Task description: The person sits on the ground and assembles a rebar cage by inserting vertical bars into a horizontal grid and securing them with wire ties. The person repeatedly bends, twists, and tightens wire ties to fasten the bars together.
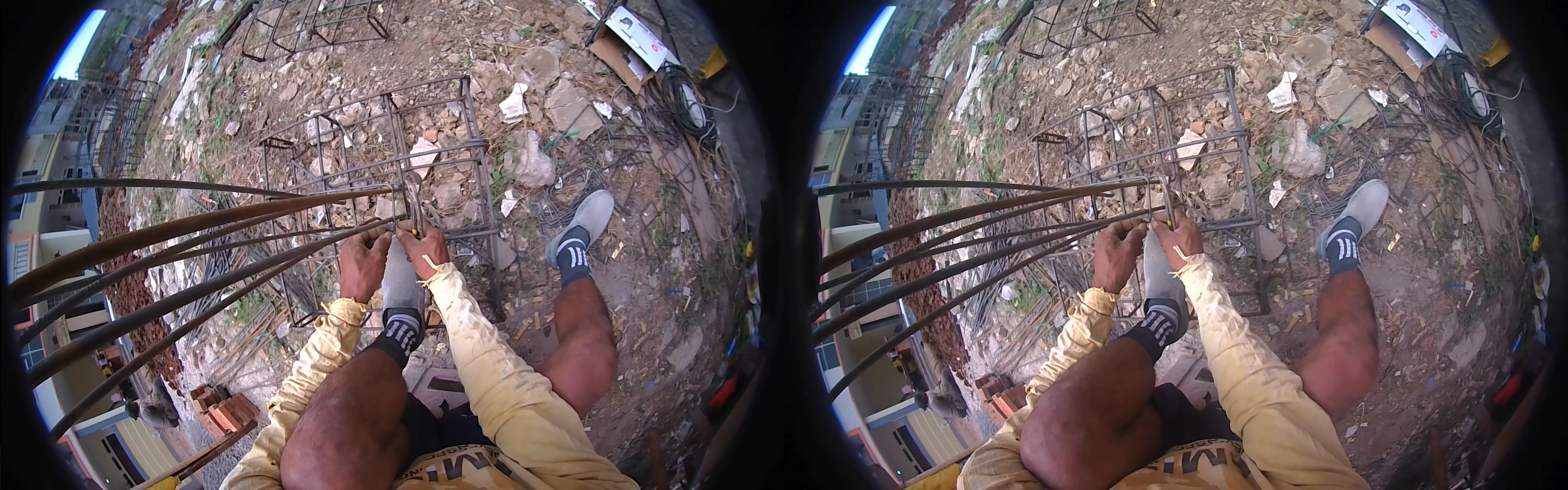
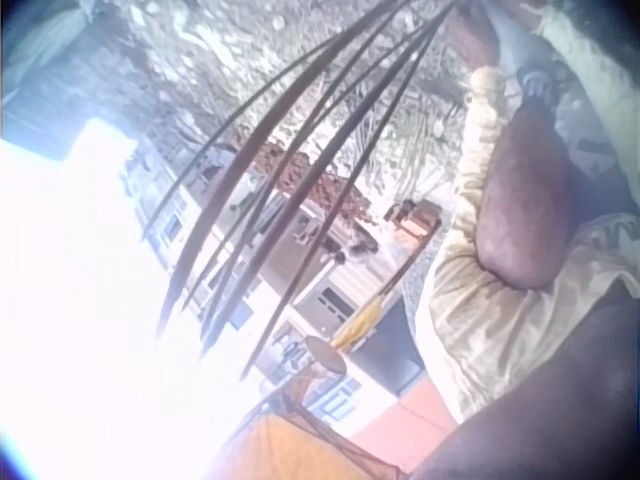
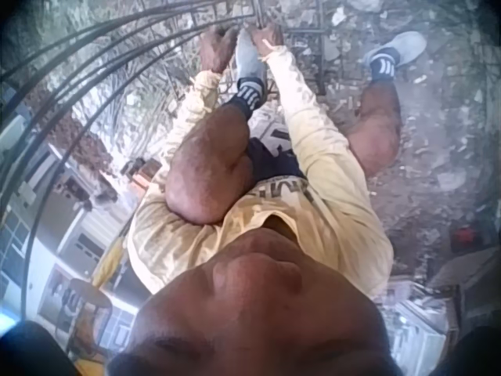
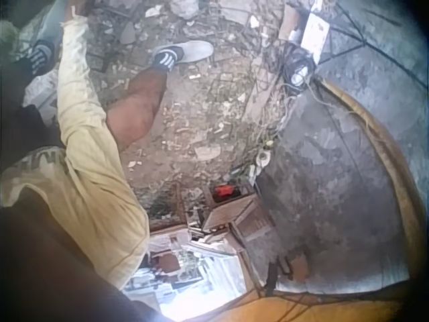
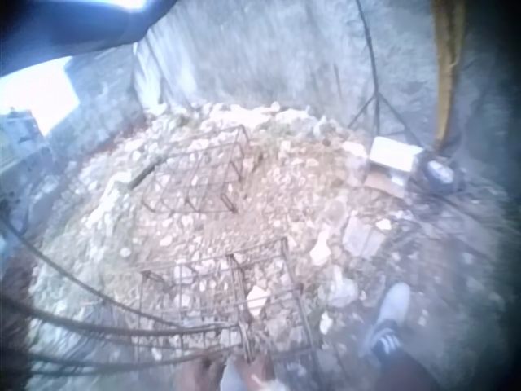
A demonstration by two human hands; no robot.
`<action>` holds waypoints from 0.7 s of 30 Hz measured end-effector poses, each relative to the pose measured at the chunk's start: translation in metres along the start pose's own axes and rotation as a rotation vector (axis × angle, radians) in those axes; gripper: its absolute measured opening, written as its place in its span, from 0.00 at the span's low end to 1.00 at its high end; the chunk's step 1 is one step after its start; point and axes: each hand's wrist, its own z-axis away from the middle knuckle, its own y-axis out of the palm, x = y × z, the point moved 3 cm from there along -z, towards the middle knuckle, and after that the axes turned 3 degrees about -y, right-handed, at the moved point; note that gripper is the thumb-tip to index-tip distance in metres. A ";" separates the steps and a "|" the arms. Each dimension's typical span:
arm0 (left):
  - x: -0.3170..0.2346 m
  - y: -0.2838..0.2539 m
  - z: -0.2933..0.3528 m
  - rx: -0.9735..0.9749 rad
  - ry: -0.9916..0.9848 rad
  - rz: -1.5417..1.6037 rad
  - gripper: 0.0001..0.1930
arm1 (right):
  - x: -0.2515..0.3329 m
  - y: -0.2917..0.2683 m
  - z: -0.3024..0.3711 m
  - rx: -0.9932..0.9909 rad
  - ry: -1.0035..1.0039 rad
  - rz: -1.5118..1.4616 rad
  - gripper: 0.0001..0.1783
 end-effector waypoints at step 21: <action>0.008 -0.014 0.004 0.327 -0.190 0.272 0.23 | 0.035 -0.004 0.001 0.012 -0.010 0.234 0.23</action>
